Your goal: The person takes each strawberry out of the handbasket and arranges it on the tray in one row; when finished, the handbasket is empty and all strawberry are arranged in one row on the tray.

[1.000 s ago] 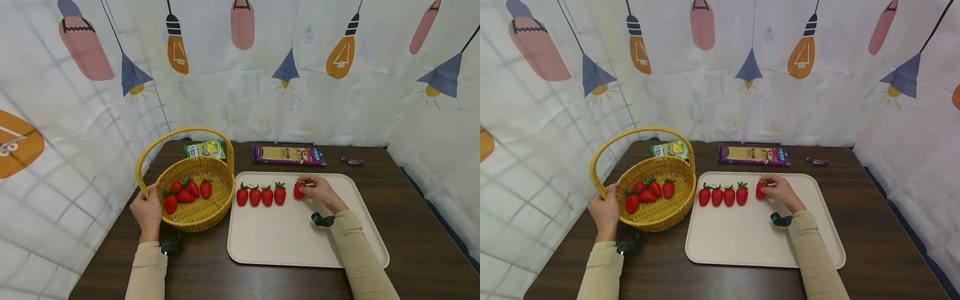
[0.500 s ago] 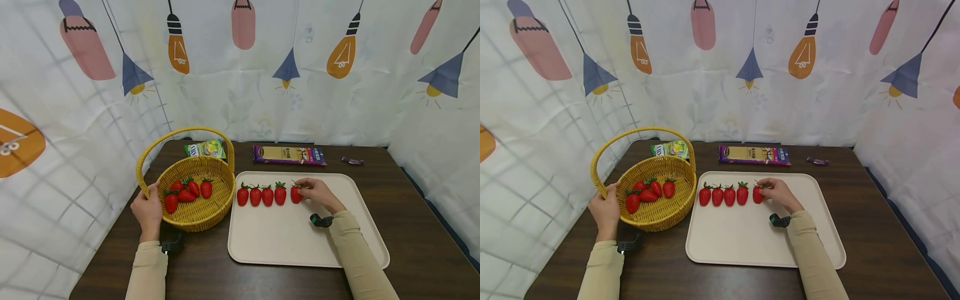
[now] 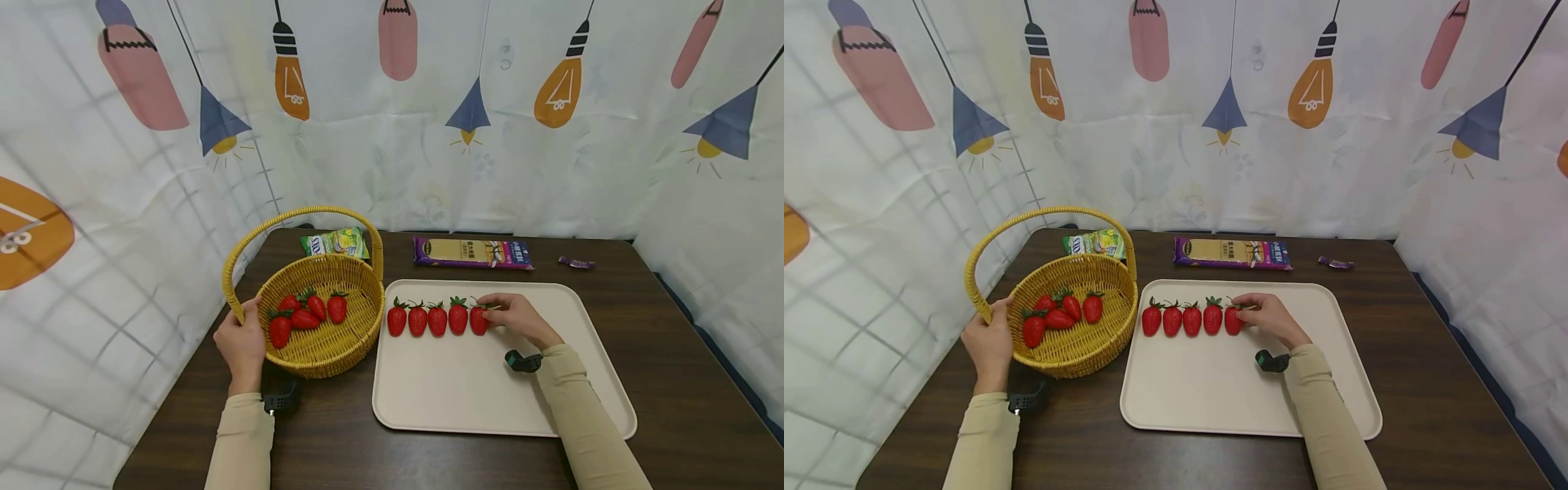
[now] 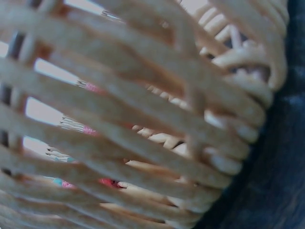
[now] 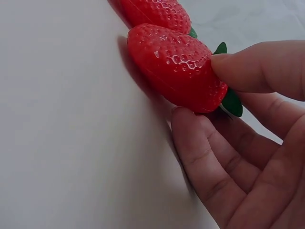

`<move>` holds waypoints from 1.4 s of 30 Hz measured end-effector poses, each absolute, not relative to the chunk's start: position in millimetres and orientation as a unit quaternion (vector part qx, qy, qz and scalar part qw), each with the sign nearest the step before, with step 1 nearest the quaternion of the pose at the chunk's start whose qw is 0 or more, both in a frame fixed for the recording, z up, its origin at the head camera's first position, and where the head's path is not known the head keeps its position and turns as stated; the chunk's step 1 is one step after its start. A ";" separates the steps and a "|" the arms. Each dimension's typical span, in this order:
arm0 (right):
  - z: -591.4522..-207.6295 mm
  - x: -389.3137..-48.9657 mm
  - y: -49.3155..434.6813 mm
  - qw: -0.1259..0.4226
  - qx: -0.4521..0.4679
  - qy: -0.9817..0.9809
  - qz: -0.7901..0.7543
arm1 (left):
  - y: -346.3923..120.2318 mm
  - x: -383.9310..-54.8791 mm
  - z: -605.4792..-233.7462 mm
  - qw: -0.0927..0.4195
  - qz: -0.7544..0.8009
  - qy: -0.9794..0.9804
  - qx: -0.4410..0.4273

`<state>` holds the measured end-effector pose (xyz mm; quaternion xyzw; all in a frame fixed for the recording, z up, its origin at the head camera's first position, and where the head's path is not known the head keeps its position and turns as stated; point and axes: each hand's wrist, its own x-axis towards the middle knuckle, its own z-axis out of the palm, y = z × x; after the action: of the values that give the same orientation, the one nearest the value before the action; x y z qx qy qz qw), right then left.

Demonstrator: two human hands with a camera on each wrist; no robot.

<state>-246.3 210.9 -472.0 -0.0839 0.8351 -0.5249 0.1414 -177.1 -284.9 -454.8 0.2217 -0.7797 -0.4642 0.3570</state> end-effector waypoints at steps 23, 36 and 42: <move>-464.9 -246.5 214.8 0.091 -0.043 0.818 -0.567 | -283.7 -179.8 -455.2 0.366 -0.466 -0.772 0.228; -435.7 -232.1 136.7 0.035 -0.131 0.747 -0.651 | -284.5 -177.8 -455.3 0.366 -0.466 -0.774 0.224; -426.0 -229.1 86.5 0.064 -0.184 0.742 -0.642 | -285.6 -178.8 -456.2 0.365 -0.469 -0.773 0.223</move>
<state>-229.1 86.5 -426.0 -0.1842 0.7418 -0.6416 0.0643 -178.8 -285.6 -456.2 0.2228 -0.7727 -0.4690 0.3652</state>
